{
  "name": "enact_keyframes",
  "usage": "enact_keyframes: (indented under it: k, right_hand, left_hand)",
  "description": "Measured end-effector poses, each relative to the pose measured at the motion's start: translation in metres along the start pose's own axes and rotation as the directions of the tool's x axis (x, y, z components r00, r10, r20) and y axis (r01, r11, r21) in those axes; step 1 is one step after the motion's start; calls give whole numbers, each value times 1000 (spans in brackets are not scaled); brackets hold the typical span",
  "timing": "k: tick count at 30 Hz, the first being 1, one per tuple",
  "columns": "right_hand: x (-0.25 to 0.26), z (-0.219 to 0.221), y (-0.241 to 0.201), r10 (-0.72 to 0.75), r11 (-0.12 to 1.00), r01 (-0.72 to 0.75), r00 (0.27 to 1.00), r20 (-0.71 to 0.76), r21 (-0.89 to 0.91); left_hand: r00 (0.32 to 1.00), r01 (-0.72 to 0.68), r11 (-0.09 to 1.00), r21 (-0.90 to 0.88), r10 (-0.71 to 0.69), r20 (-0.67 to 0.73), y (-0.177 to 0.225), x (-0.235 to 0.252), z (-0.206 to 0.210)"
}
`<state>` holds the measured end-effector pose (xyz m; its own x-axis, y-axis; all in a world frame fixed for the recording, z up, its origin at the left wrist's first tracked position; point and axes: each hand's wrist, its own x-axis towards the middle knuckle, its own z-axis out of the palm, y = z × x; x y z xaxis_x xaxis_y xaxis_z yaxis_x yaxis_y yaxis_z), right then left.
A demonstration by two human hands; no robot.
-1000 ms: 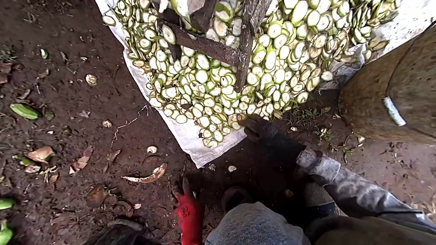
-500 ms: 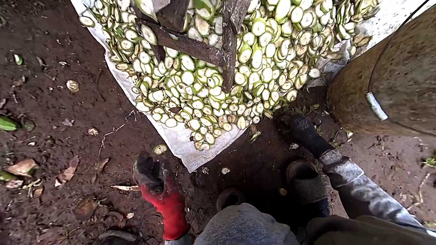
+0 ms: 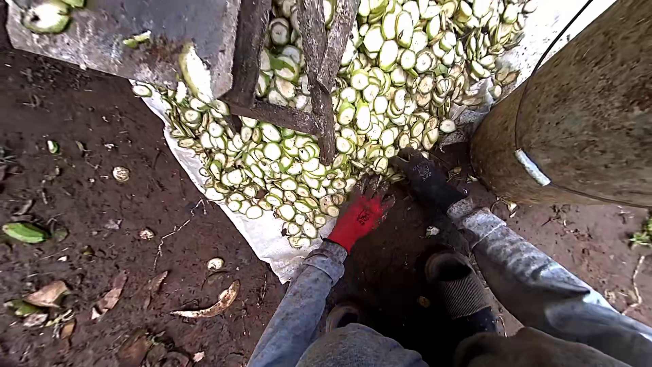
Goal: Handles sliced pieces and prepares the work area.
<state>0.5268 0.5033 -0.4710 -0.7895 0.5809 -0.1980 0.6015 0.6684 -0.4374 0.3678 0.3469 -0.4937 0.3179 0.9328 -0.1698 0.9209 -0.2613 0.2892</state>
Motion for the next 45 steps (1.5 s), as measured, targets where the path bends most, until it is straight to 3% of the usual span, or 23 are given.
enact_keyframes:
  k: [2,4,6,9,11,13,16,19,22,24,27,30,33,35,38,41,43,45]
  right_hand:
    - [15,-38,10,44,996,-47,998,43,81]
    - [31,-88,10,112,981,-88,984,-136,176]
    - [50,-130,8,204,978,-168,895,-396,123]
    - [70,-167,-3,302,938,-346,818,-489,0]
    - [59,-152,-11,183,974,-228,816,-548,-13]
    - [37,-108,-19,102,994,-102,872,-479,26]
    - [-2,-29,-35,126,989,-97,952,-279,116]
    - [-12,25,-36,100,994,-91,972,-213,53]
    - [13,28,-20,48,999,-47,986,-158,13]
    - [26,12,-14,47,997,-43,997,-65,63]
    - [38,-37,-6,10,964,3,999,-49,264]
    - [48,-113,0,105,951,-45,977,-186,305]
    - [62,-168,6,343,939,-310,829,-441,148]
    - [68,-179,8,424,887,-457,750,-509,65]
    - [42,-139,5,320,931,-363,774,-546,31]
    - [3,-69,5,374,924,-381,886,-275,27]
    - [-23,-19,10,379,925,-376,897,-225,61]
    - [-33,2,16,330,944,-313,915,-232,108]
  left_hand:
    - [1000,-21,998,55,20,11,-15,2,2]
    - [999,-7,997,72,5,32,-21,-1,1]
    - [1000,-2,998,69,1,16,-20,-2,1]
    - [1000,4,994,108,-1,-23,-23,-7,-1]
    - [998,49,991,124,-44,-44,-28,-21,-2]
    - [992,124,982,145,-118,-49,-36,-47,-4]
    - [956,254,952,170,-220,-195,-38,-85,-19]
    - [861,478,865,149,-430,-271,-27,-98,-36]
    - [797,488,869,80,-407,-446,-11,-86,-36]
    - [813,418,906,61,-343,-470,3,-69,-34]
    - [883,285,958,25,-252,-396,15,-39,-32]
    - [950,113,993,24,-101,-295,17,0,-30]
    - [996,3,998,64,2,-84,9,42,-20]
    - [1000,-23,997,75,21,20,-3,58,-10]
    - [998,-67,994,82,66,11,-25,50,-6]
    - [997,-76,990,117,72,37,-41,18,-4]
    - [983,31,998,63,-42,181,-42,-5,-14]
    - [942,177,983,58,-186,280,-37,-26,-28]
